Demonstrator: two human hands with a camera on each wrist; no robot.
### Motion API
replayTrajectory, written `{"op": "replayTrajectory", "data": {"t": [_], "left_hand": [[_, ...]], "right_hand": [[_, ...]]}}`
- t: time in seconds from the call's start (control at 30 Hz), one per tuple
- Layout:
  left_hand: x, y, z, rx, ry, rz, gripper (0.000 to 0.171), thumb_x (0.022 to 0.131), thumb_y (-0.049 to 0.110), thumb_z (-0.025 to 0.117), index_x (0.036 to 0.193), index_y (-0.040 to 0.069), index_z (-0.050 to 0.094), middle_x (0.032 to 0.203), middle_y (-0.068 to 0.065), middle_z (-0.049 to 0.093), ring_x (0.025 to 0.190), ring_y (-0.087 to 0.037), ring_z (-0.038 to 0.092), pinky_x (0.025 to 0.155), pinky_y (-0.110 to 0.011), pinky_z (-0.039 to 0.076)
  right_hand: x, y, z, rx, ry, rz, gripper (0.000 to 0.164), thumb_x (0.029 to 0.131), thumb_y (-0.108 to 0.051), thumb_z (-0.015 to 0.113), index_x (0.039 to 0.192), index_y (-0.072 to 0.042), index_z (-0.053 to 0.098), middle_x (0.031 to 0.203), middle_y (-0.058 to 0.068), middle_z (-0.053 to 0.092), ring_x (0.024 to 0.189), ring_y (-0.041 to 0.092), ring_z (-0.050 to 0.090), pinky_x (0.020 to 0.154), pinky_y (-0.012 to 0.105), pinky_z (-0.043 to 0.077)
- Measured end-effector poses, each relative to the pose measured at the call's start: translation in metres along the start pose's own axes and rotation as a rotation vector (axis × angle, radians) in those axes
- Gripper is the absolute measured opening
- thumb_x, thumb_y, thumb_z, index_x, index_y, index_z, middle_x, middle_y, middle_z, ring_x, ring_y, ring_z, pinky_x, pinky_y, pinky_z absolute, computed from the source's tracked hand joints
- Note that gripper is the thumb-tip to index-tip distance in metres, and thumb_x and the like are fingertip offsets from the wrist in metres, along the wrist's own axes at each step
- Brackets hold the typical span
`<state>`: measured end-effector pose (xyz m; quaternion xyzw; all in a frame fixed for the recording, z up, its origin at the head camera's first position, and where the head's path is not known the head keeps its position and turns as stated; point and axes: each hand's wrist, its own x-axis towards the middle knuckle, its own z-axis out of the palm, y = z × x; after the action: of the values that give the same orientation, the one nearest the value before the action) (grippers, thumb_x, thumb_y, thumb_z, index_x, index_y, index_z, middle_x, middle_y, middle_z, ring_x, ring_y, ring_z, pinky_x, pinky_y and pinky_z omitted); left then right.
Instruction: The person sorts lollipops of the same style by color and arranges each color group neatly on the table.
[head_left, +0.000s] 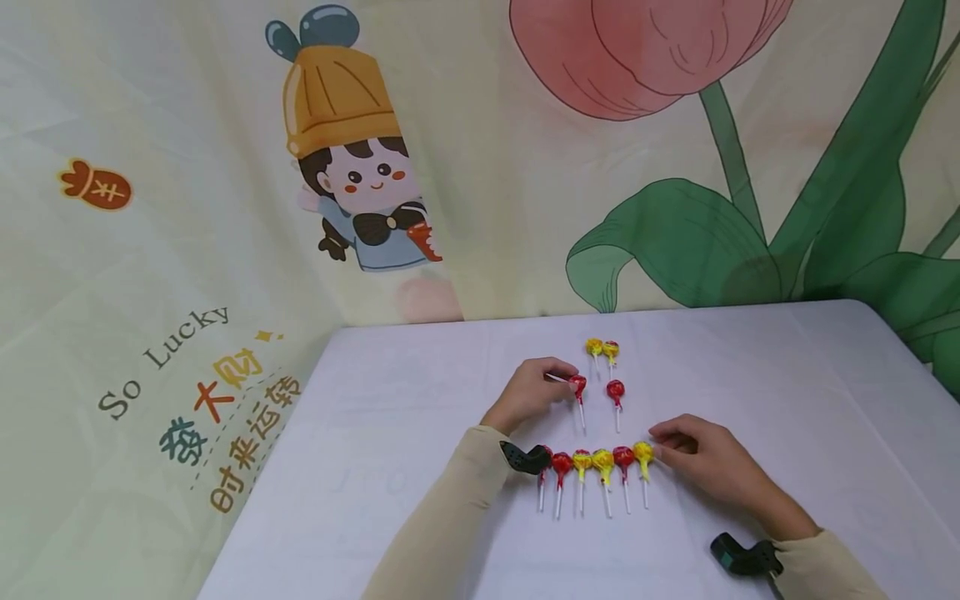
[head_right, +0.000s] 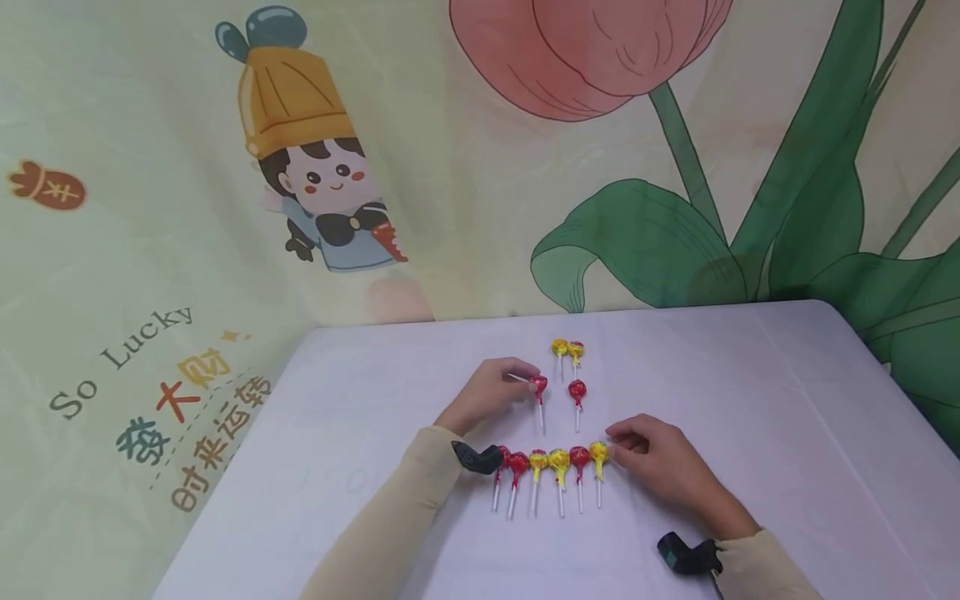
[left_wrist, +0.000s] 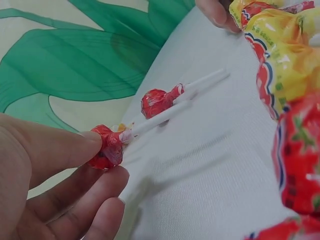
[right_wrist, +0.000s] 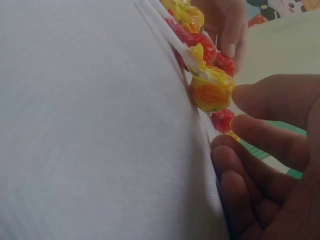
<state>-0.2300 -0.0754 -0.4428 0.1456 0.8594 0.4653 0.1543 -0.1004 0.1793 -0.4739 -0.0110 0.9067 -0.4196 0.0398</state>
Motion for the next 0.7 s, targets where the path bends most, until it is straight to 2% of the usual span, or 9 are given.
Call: {"op": "replayTrajectory", "data": {"t": [0.37, 0.7], "left_hand": [[0.009, -0.003, 0.010, 0.048, 0.008, -0.010, 0.014, 0.090, 0.023, 0.075, 0.104, 0.027, 0.076, 0.104, 0.012, 0.066, 0.094, -0.015, 0.060, 0.077, -0.032, 0.052], [0.014, 0.000, 0.016, 0.072, 0.021, -0.007, 0.013, 0.091, 0.022, 0.074, 0.103, 0.027, 0.076, 0.101, 0.012, 0.067, 0.098, -0.013, 0.060, 0.085, -0.035, 0.051]], "right_hand": [[0.001, 0.000, 0.002, 0.007, 0.005, 0.006, 0.029, 0.091, -0.020, 0.076, 0.117, -0.009, 0.070, 0.108, 0.002, 0.065, 0.090, 0.018, 0.057, 0.079, 0.031, 0.053], [0.002, 0.001, 0.003, 0.005, 0.003, 0.003, 0.030, 0.090, -0.021, 0.076, 0.117, -0.010, 0.070, 0.108, 0.002, 0.064, 0.090, 0.018, 0.057, 0.077, 0.029, 0.053]]}}
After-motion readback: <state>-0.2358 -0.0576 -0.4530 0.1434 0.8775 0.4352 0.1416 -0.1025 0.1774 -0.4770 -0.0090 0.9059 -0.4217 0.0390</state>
